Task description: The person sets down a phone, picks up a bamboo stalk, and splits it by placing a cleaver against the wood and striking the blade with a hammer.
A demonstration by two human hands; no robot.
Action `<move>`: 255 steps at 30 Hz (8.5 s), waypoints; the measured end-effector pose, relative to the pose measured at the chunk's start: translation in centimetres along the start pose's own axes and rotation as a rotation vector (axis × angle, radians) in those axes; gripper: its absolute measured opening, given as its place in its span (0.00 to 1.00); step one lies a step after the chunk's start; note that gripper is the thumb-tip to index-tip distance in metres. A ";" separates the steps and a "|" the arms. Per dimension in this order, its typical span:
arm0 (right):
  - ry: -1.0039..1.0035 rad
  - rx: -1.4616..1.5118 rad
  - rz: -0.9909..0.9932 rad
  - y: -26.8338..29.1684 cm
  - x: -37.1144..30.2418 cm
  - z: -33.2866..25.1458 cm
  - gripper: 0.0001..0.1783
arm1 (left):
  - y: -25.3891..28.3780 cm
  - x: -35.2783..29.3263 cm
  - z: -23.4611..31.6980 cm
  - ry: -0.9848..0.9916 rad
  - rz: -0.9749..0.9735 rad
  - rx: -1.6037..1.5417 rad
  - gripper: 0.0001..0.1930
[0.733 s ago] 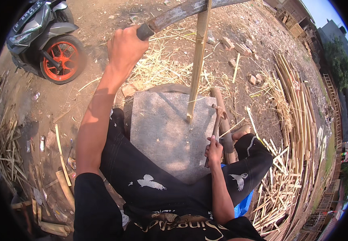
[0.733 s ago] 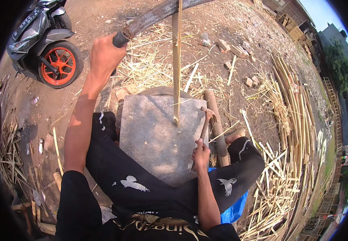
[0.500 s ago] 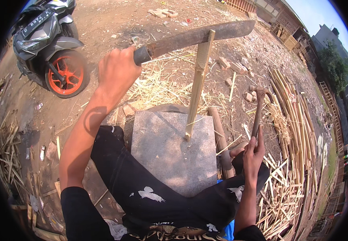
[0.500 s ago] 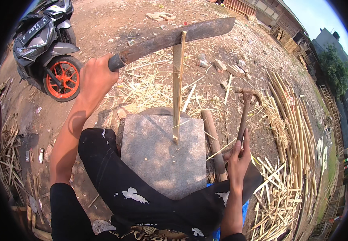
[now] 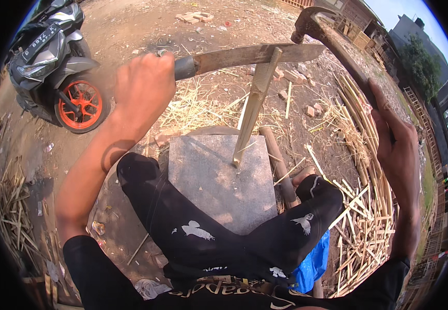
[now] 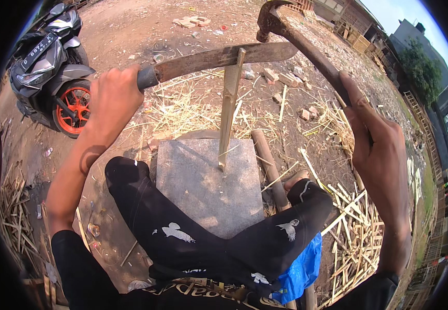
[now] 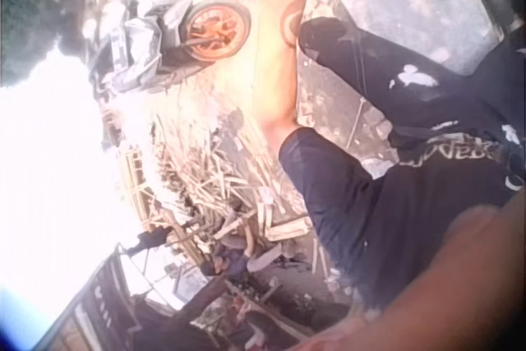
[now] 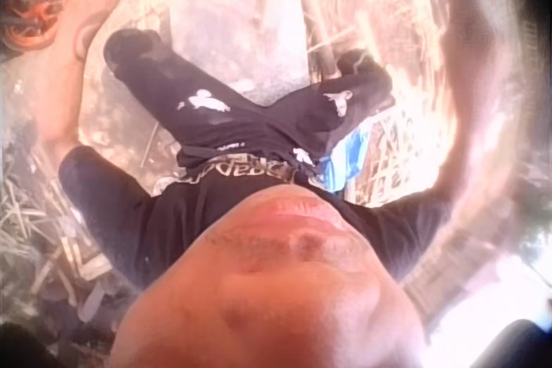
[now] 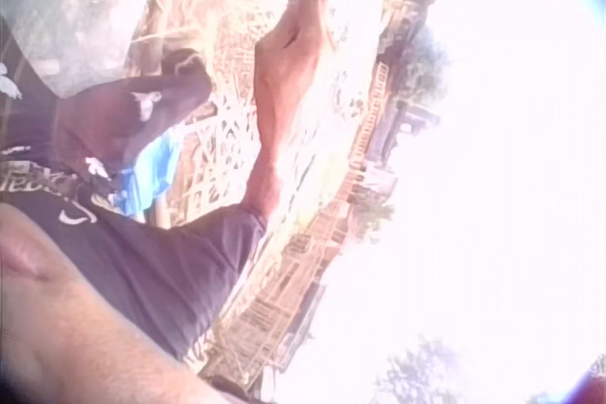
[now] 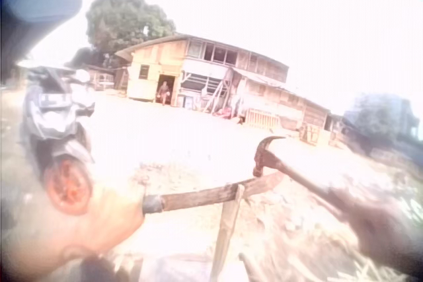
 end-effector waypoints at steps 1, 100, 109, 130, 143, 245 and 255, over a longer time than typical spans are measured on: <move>-0.005 -0.004 0.050 1.2 -0.2 0.1 0.22 | 0.5 0.0 -0.1 -0.013 0.014 0.011 0.05; -0.334 0.162 -0.101 -4.1 -4.7 1.4 0.27 | -5.0 -0.3 3.6 -0.027 -0.037 -0.285 0.11; -0.458 0.119 0.353 0.7 -5.5 0.7 0.28 | -4.1 -0.6 5.1 -0.057 -0.008 -0.332 0.08; -0.201 0.427 -0.688 -16.7 -19.5 -3.3 0.32 | -11.7 -5.0 7.0 -0.062 -0.120 -0.388 0.08; -0.729 0.881 -0.552 -24.7 -25.5 -3.9 0.23 | -17.5 -10.2 4.2 0.396 -0.982 -1.062 0.25; -0.667 1.216 0.303 -22.2 -12.5 -2.6 0.29 | -24.0 -20.5 8.5 0.284 -1.114 -0.466 0.15; -0.865 1.135 -0.346 -37.6 -21.0 -5.0 0.27 | -27.1 -21.7 9.0 0.351 -1.158 -0.467 0.17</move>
Point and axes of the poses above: each hand's wrist, its own x-axis towards the middle knuckle, its own y-axis out of the back of the hand, z = x × y, the point moved 9 cm from there along x, towards the middle knuckle, and after that the axes turned 4 degrees about y, right-handed, at the moved point
